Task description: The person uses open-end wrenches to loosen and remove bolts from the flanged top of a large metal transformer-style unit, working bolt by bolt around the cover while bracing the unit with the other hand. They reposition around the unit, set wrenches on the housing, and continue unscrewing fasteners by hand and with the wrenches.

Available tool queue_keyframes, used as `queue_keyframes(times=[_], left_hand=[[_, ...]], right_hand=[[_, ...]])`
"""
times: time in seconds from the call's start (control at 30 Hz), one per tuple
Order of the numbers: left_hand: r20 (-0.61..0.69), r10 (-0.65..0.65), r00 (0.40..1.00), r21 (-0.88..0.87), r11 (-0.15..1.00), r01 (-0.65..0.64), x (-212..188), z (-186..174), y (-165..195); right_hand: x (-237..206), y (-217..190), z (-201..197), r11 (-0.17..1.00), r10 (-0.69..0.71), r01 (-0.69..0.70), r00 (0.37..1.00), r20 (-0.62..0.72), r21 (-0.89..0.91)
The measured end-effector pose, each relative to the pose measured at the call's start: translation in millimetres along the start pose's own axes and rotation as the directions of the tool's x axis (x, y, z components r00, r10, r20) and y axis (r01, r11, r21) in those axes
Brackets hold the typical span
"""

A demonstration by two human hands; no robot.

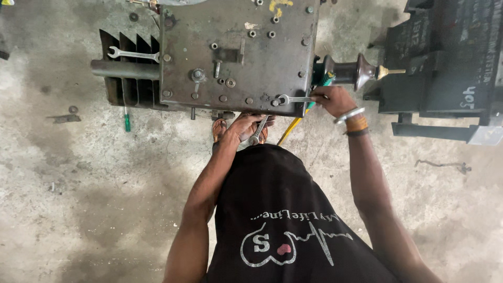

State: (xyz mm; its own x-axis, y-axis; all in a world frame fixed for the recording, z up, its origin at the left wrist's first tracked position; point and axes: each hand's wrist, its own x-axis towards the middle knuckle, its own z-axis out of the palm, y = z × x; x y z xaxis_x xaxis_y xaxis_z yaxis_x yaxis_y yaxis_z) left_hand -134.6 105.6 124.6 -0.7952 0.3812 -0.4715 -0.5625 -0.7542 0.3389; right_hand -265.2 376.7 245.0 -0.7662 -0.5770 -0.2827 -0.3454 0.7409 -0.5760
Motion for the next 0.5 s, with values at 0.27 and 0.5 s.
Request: queue_keyframes(times=[0.27,0.5], left_hand=[[0.112,-0.136,0.984,0.025,0.991,0.134,-6.1,-14.6,-7.2],[0.016,-0.078,0.997,-0.004,0.997,0.078,5.2,-23.1,-13.9]], right_hand=[[50.2,-15.3,-7.8,1.0,-0.011,0.012,0.979,0.201,-0.006],[37.1,-10.6,9.8,0.982,0.18,-0.168,0.971,0.157,-0.086]])
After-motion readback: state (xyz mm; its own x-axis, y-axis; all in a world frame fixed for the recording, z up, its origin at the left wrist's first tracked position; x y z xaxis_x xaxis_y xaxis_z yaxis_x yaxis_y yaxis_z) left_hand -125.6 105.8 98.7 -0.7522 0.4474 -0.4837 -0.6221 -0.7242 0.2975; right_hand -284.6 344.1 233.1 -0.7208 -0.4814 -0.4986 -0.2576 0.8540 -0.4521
